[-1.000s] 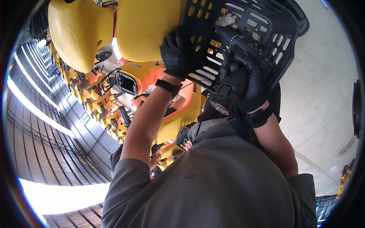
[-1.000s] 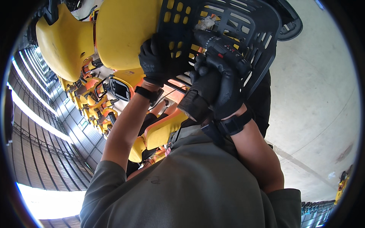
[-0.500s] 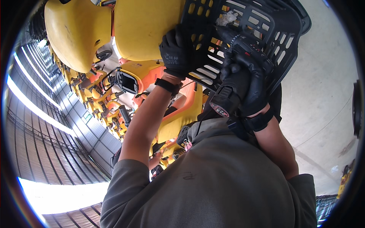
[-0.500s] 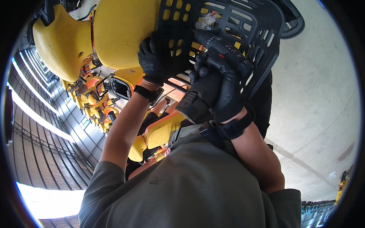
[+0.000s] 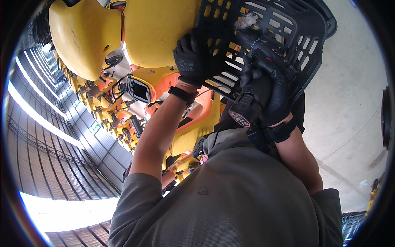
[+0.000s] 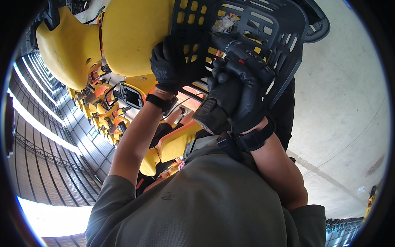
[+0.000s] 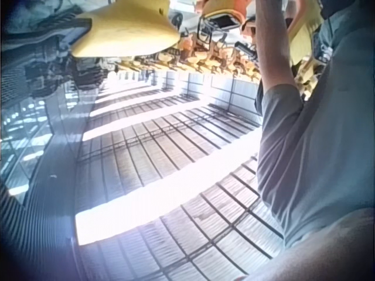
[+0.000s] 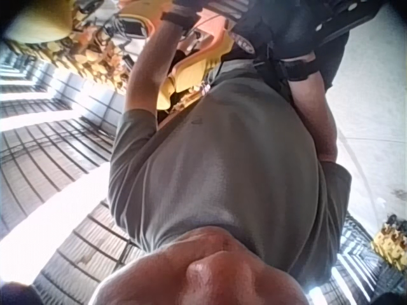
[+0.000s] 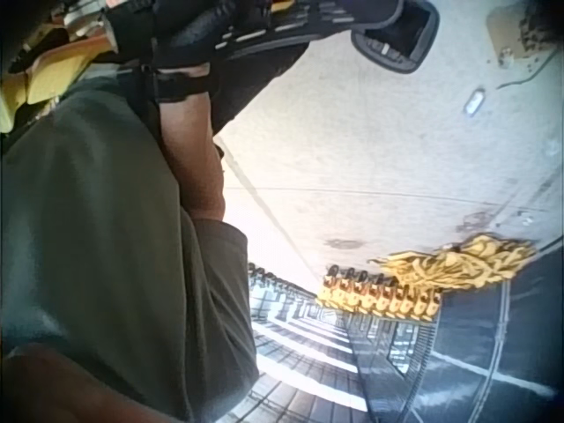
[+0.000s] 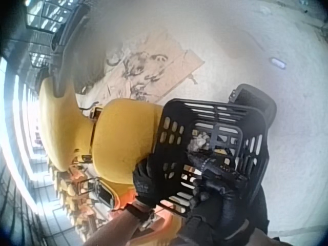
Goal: The person opens the seat compartment of a yellow electric scooter, removes a black plastic cover, and places it on the front basket. Then, using a cordless drill, the person fastens the basket to the scooter frame by driving screws into the mounting points.
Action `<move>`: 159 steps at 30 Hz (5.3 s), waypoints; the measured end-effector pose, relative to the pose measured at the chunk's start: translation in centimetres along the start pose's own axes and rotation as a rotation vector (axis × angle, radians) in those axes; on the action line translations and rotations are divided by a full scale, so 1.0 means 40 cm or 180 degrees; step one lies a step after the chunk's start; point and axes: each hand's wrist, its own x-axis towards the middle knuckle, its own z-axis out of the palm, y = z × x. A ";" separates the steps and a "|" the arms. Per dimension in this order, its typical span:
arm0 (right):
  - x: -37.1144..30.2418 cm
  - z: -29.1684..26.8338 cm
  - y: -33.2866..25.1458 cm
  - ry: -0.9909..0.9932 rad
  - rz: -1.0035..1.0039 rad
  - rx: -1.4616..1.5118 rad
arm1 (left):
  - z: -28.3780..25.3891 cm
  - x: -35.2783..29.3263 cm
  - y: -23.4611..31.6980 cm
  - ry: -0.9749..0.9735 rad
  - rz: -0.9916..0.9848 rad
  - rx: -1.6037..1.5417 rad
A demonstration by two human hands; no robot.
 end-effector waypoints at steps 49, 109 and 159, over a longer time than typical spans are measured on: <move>-0.023 -0.038 -0.033 0.0456 -0.0062 -0.2467 | -0.011 0.011 0.021 0.0188 -0.0097 -0.0146; -0.241 0.125 -0.201 -0.0590 -0.0354 -0.1953 | -0.108 -0.071 0.100 0.0250 -0.1784 -0.1511; 0.007 -0.038 -0.002 -0.0253 0.0312 -0.0608 | -0.047 -0.058 0.083 -0.0145 -0.1847 -0.1539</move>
